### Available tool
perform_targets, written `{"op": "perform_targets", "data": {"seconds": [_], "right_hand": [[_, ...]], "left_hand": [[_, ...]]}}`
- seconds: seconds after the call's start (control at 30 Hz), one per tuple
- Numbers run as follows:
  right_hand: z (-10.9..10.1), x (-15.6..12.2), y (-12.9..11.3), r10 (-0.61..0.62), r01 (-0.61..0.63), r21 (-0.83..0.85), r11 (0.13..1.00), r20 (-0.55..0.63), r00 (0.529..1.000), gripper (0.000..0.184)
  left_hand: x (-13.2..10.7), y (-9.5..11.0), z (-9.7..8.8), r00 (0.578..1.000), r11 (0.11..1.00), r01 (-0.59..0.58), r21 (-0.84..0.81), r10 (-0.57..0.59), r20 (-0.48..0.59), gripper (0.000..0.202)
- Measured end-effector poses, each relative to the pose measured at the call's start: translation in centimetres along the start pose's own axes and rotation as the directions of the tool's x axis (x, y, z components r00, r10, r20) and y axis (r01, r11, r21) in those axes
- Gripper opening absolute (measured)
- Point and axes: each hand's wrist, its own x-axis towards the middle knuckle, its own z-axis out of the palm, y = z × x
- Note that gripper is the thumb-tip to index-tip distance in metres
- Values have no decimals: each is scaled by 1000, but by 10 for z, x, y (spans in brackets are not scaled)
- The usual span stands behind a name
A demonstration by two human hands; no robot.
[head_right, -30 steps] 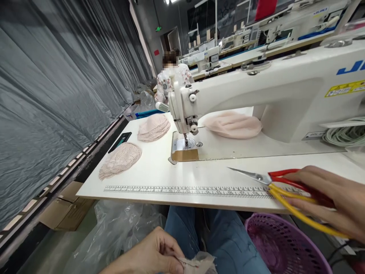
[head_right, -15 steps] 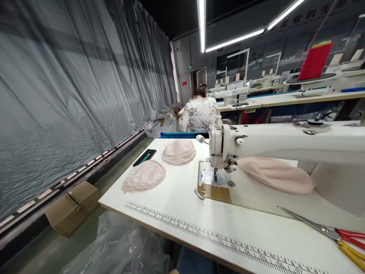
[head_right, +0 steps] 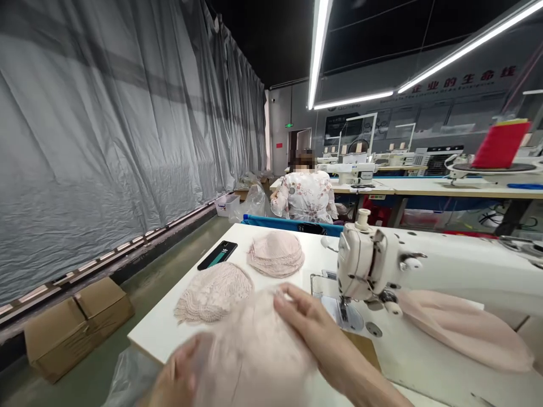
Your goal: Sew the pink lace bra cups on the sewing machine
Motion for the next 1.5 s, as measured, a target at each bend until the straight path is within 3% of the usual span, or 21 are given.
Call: {"op": "perform_targets", "data": {"seconds": [0.03, 0.1, 0.2, 0.3, 0.43, 0.57, 0.7, 0.83, 0.9, 0.97, 1.03, 1.13, 1.2, 1.27, 1.4, 1.5], "right_hand": [[-2, 21, -5, -35, 36, 22, 999, -39, 999, 37], [-10, 63, -12, -114, 118, 22, 993, -150, 982, 36], [-29, 127, -14, -194, 195, -34, 980, -338, 921, 31], [-55, 179, -11, -257, 207, -155, 966, -494, 831, 34], [-86, 220, 2, -323, 75, -395, 915, -609, 725, 34], [-104, 233, 23, -352, -120, -596, 794, -613, 707, 29], [-116, 231, 33, -348, -224, -702, 676, -572, 743, 26], [-116, 216, 32, -387, -253, -746, 617, -567, 727, 23], [-105, 199, 35, -478, -170, -789, 590, -511, 715, 30], [-87, 177, 44, -554, 28, -842, 538, -328, 765, 37], [-64, 156, 57, -547, 274, -826, 493, -49, 836, 36], [-32, 132, 76, -454, 406, -767, 497, 169, 875, 32], [-17, 122, 82, -406, 405, -757, 513, 202, 891, 32], [-10, 115, 84, -381, 381, -763, 522, 191, 905, 34], [-4, 103, 78, -356, 310, -793, 525, 126, 926, 39], [3, 100, 75, -339, 260, -814, 519, 82, 937, 43]], "left_hand": [[16, 11, -3, 992, 988, -120, -99, 115, -52, 71], [56, 36, -6, 981, 966, -185, -179, 172, -85, 74], [132, 72, -12, 952, 968, -248, 19, 248, -182, 74], [210, 92, -20, 929, 954, -262, 149, 290, -228, 69], [283, 85, -33, 906, 867, -177, 465, 329, -268, 42], [309, 58, -35, 923, 616, -38, 787, 323, -208, 29], [310, 42, -30, 949, 334, 32, 942, 285, -134, 32], [289, 54, -26, 945, 180, 67, 981, 304, -120, 30], [261, 64, -27, 949, 153, 41, 987, 304, -87, 27], [224, 70, -29, 963, 151, -21, 988, 269, -20, 28], [185, 68, -31, 978, 165, -76, 983, 203, 42, 29], [141, 53, -35, 986, 199, -99, 975, 153, 68, 31], [128, 41, -36, 984, 243, -82, 967, 173, 40, 15], [123, 33, -38, 974, 317, -80, 945, 228, 6, 16], [120, 32, -46, 943, 563, -123, 817, 323, -81, 13], [118, 29, -53, 931, 751, -153, 642, 328, -162, 12]]}}
